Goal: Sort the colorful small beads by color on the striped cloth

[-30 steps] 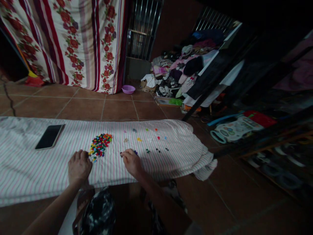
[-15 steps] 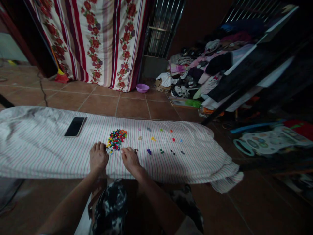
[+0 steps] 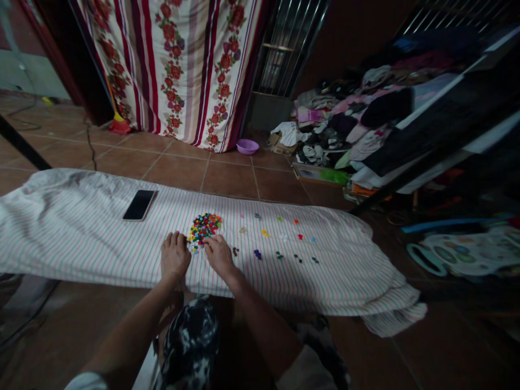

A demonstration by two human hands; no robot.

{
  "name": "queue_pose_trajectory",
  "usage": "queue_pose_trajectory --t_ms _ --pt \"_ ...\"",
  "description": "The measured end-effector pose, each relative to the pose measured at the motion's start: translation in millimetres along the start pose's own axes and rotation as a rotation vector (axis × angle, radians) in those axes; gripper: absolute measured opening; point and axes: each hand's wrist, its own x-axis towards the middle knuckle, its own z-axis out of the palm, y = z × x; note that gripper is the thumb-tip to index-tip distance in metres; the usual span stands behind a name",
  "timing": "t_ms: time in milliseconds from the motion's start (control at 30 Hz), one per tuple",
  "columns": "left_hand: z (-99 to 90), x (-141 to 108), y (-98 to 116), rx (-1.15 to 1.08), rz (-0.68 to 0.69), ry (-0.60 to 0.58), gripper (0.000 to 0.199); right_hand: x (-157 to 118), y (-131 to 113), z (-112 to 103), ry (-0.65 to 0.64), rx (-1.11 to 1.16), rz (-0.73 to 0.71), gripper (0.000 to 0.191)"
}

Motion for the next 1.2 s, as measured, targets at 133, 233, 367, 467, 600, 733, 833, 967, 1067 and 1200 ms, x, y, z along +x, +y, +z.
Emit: queue_pose_trajectory --t_ms 133,233,367,467,600,733,833,967,1067,1200 --pt "1.6 0 -1 -0.004 0.009 0.000 0.030 4 -2 1 -0.025 -0.041 0.037 0.024" --pt "2.5 0 -1 -0.005 -0.001 -0.009 0.030 6 -2 1 -0.036 -0.046 0.054 0.025" --pt "3.1 0 -3 -0.004 0.005 -0.019 0.030 9 -4 0 -0.056 -0.066 0.083 0.026" --pt "4.0 0 -3 0.006 0.010 -0.010 0.028 11 -7 -2 -0.098 -0.104 0.096 0.027" --pt "4.4 0 -2 0.027 0.005 0.003 0.028 12 -11 -5 -0.139 -0.137 0.107 0.030" --pt "2.8 0 0 0.046 0.007 0.011 0.029 10 -8 -5 -0.130 -0.119 0.105 0.030" --pt "1.9 0 1 0.046 0.006 0.019 0.028 8 -2 -2 -0.084 -0.075 0.077 0.028" --pt "1.3 1 2 0.037 0.005 0.024 0.028 14 5 2 -0.019 -0.049 0.070 0.028" --pt "0.1 1 4 0.050 0.006 0.025 0.028 26 6 1 -0.012 -0.059 0.087 0.030" --pt "-1.5 1 6 0.081 0.000 0.014 0.027 45 3 -3 -0.043 -0.085 0.130 0.031"
